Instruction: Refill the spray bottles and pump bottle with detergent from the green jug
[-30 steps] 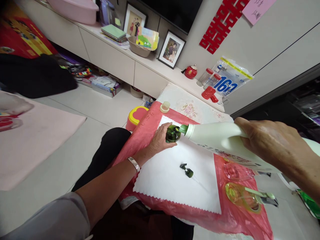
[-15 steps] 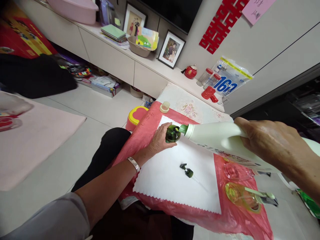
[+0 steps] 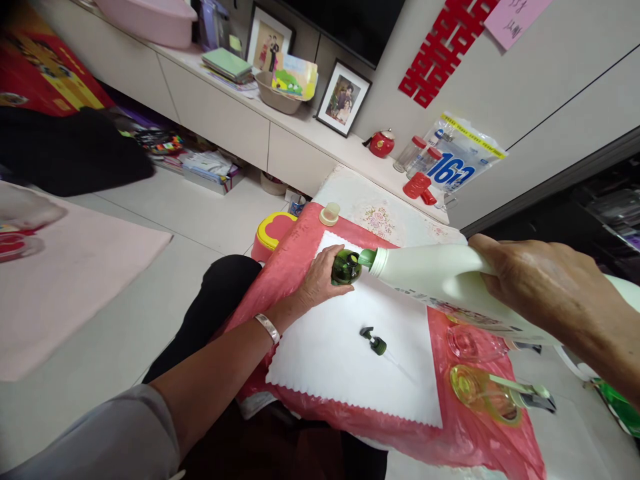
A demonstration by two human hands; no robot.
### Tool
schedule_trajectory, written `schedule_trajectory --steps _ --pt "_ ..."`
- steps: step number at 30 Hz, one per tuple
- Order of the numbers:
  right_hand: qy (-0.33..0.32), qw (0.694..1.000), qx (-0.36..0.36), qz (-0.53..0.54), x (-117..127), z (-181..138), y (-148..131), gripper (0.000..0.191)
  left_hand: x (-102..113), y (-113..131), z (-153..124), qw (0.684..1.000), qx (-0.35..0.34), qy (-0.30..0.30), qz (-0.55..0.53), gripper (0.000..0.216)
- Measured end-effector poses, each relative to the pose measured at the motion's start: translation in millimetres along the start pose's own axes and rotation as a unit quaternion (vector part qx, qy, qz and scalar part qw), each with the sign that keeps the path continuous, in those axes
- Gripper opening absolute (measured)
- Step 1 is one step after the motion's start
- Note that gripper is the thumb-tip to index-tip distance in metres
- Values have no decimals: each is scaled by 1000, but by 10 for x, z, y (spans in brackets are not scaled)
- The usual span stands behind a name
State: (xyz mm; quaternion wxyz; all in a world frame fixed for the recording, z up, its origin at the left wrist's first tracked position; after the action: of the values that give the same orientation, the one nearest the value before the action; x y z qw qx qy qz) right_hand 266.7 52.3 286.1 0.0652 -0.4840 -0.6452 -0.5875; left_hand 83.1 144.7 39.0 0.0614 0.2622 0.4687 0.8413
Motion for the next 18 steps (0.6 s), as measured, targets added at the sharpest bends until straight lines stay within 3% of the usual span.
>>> schedule_trajectory --steps 18 --pt "23 1000 1 -1 57 -10 7 5 -18 -26 7 1000 -12 11 6 99"
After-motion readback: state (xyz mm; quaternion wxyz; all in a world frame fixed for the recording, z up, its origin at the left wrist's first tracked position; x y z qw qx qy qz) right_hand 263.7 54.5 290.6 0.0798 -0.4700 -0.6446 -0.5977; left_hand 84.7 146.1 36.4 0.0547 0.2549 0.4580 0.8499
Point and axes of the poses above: each hand's wrist, its own z-axis towards the middle knuckle, its own x-axis out of the back of the hand, y = z × x, the point moved 9 cm from there along z, towards the middle knuckle, and after that the axes turned 8 degrees about -y, right-handed, at the moved point
